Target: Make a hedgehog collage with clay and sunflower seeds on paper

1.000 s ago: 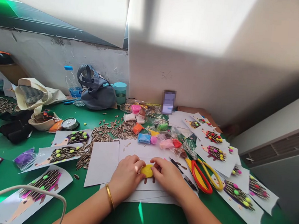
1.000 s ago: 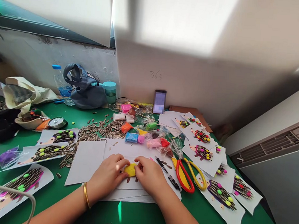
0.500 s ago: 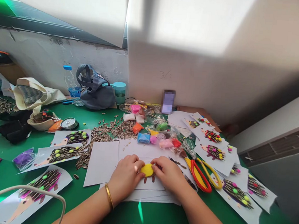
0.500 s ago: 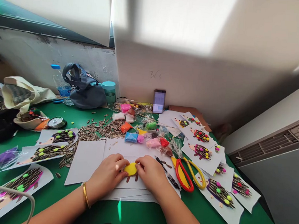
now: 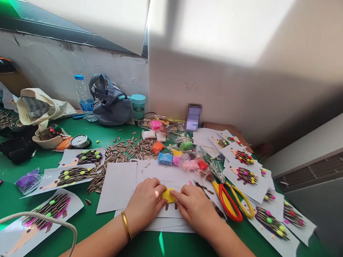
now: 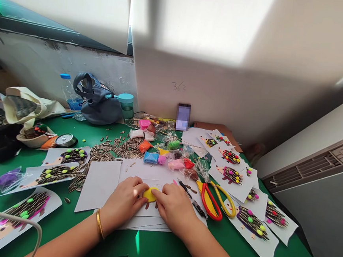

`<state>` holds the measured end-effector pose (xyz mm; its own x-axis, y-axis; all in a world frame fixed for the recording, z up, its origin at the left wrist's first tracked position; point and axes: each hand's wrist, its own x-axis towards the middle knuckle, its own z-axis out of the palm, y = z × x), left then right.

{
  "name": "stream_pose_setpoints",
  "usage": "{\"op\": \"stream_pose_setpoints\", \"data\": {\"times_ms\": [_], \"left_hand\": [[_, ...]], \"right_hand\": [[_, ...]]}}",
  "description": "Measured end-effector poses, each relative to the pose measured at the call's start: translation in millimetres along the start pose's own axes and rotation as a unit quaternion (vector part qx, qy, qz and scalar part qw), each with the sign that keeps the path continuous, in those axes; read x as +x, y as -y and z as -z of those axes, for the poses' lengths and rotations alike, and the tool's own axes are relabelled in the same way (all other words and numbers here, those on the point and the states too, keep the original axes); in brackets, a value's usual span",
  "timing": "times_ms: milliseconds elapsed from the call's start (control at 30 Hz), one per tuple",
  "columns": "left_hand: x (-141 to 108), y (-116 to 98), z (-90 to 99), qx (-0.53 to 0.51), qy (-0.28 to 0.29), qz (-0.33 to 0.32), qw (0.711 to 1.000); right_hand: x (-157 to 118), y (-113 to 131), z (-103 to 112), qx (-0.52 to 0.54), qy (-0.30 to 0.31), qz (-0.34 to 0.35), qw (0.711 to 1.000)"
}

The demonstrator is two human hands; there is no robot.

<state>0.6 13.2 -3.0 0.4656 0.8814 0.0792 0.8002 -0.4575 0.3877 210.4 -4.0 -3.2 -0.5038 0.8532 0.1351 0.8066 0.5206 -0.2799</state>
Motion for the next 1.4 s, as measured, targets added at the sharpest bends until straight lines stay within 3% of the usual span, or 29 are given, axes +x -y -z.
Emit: {"op": "stream_pose_setpoints", "data": {"times_ms": [200,500,633,867,1033,1233,1400], "left_hand": [[0,0,0.8,-0.003,-0.001,0.000,1.000],[4,11,11.1,-0.060,0.039,-0.006,0.997],[1,8,14.5,-0.053,0.064,0.014,0.996],[-4,3,11.2,-0.025,0.084,0.022,0.996],[-6,9,11.4,-0.031,0.083,-0.002,0.996],[-7,17,7.5,-0.051,0.061,-0.018,0.997],[-7,18,5.3,-0.057,0.054,-0.026,0.997]], "right_hand": [[-4,-2,-12,-0.024,-0.009,-0.010,1.000],[-3,-3,-6,0.142,-0.061,-0.021,0.988],[-3,2,-7,0.069,-0.088,0.005,0.994],[3,15,-16,0.005,-0.043,0.047,0.998],[9,20,-19,0.007,-0.035,0.036,0.999],[11,15,-16,0.100,-0.064,0.008,0.993],[12,17,-17,0.053,-0.045,0.000,0.998]]}}
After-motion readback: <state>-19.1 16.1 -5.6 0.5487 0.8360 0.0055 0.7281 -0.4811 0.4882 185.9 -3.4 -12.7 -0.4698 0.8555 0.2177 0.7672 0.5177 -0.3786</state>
